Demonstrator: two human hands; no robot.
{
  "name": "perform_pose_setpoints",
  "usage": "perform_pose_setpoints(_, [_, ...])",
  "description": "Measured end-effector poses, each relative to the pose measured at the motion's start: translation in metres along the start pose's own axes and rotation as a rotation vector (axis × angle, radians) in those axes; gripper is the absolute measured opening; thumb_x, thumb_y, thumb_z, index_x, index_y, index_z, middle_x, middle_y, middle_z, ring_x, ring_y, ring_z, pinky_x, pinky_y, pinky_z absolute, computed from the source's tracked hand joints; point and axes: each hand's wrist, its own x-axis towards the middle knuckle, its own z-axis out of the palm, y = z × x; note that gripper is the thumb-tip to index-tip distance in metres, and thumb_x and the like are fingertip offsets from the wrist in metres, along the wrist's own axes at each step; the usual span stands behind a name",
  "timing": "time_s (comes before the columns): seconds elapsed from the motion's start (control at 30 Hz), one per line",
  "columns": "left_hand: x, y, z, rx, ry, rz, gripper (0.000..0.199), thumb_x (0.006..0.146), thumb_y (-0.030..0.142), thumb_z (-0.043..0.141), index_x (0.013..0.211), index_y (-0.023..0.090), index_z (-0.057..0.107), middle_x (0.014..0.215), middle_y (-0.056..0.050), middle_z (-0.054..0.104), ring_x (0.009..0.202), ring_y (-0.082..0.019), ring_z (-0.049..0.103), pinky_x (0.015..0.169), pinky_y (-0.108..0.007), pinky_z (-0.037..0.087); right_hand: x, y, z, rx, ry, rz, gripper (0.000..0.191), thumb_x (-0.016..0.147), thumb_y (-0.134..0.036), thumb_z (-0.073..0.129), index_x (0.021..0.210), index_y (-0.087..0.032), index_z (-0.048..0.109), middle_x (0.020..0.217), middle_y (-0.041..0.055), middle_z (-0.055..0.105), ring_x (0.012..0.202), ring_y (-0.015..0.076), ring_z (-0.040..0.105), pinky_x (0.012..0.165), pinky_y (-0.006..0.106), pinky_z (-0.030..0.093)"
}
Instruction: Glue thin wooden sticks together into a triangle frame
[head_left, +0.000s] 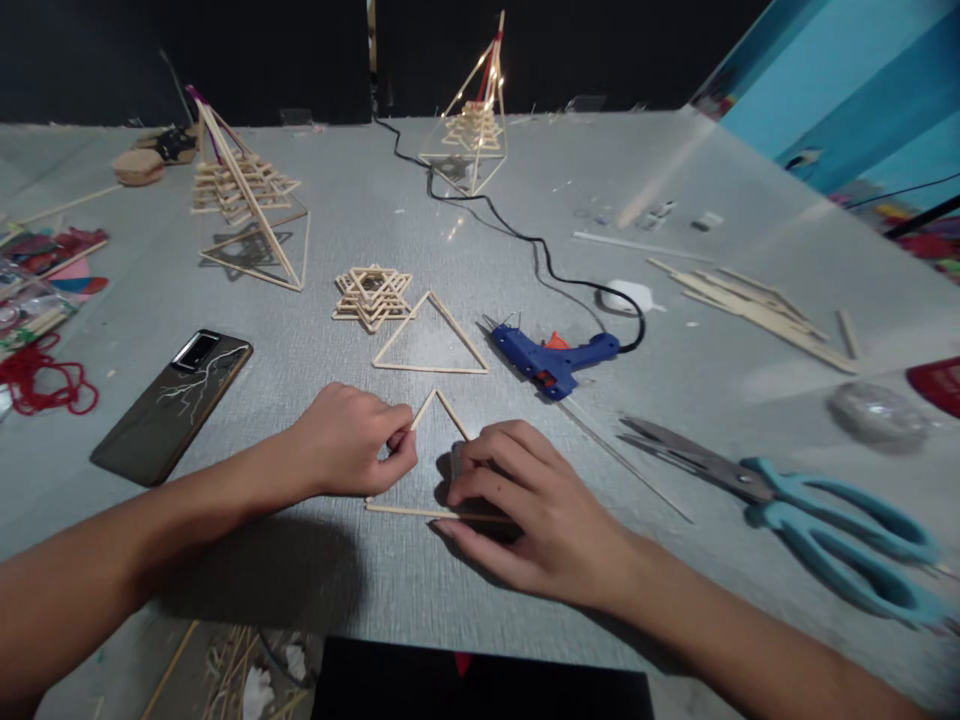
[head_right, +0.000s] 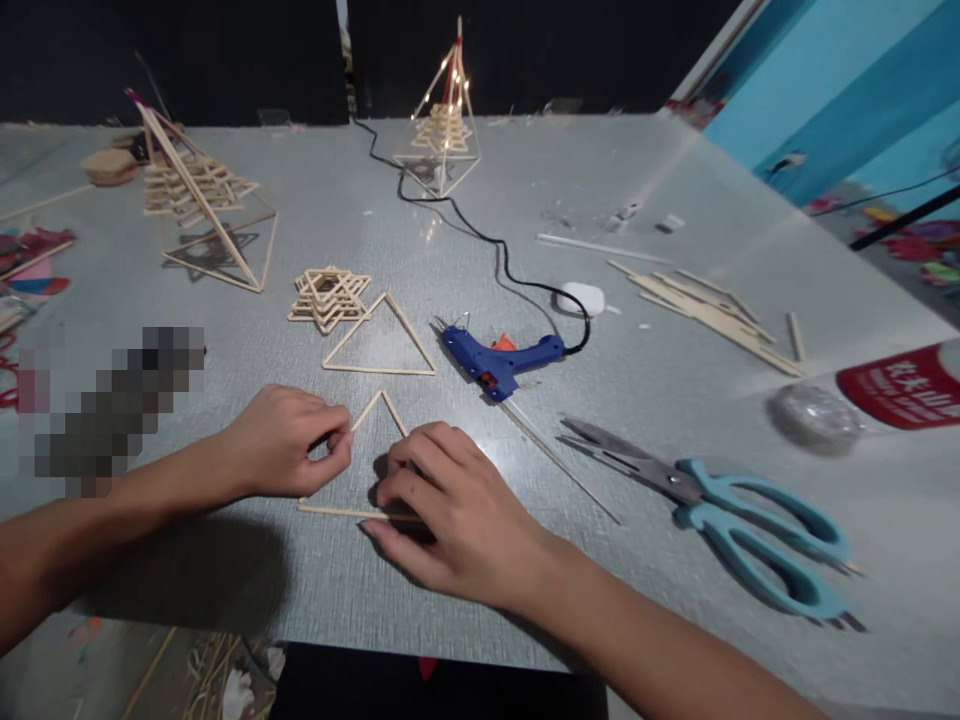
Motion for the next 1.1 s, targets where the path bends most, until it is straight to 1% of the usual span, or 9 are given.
perform_pose_setpoints(0.27, [0.0002,-0.0004,0.0005,-0.008,-0.001,-0.004,0.021,0.088,0.026,0.052,0.069,0.020,0.056,0.055,0.004,0.060,0.048,-0.014,0.053,0.052,-0.029,0.023,0.0007,-0.0005,0.0004,-0.006,0.006,-0.001,0.015,0.089,-0.022,0.075,0.099,-0.018,0.065,0.100,0.0075,0.065,0.096,0.0206,0.056,0.086,0.039,0.048])
perform_pose_setpoints(0.8, [0.0001,-0.0005,0.0003,-0.012,-0.014,-0.008,0.020,0.088,0.026,0.052,0.069,0.020,0.056,0.056,0.003,0.061,0.048,-0.014,0.052,0.052,-0.029,0.023,0.0002,-0.0004,0.0008,0.005,-0.002,0.010,0.014,0.090,-0.023,0.075,0.099,-0.018,0.065,0.100,0.0076,0.065,0.096,0.0208,0.056,0.086,0.039,0.049])
perform_pose_setpoints(1.1, [-0.0001,-0.0003,0.0008,-0.005,0.002,-0.005,0.020,0.088,0.026,0.053,0.069,0.020,0.056,0.055,0.003,0.060,0.048,-0.014,0.052,0.052,-0.029,0.021,0.0006,0.0000,0.0007,0.004,-0.002,0.008,0.015,0.090,-0.023,0.075,0.100,-0.018,0.065,0.100,0.0076,0.065,0.095,0.0208,0.056,0.085,0.038,0.049])
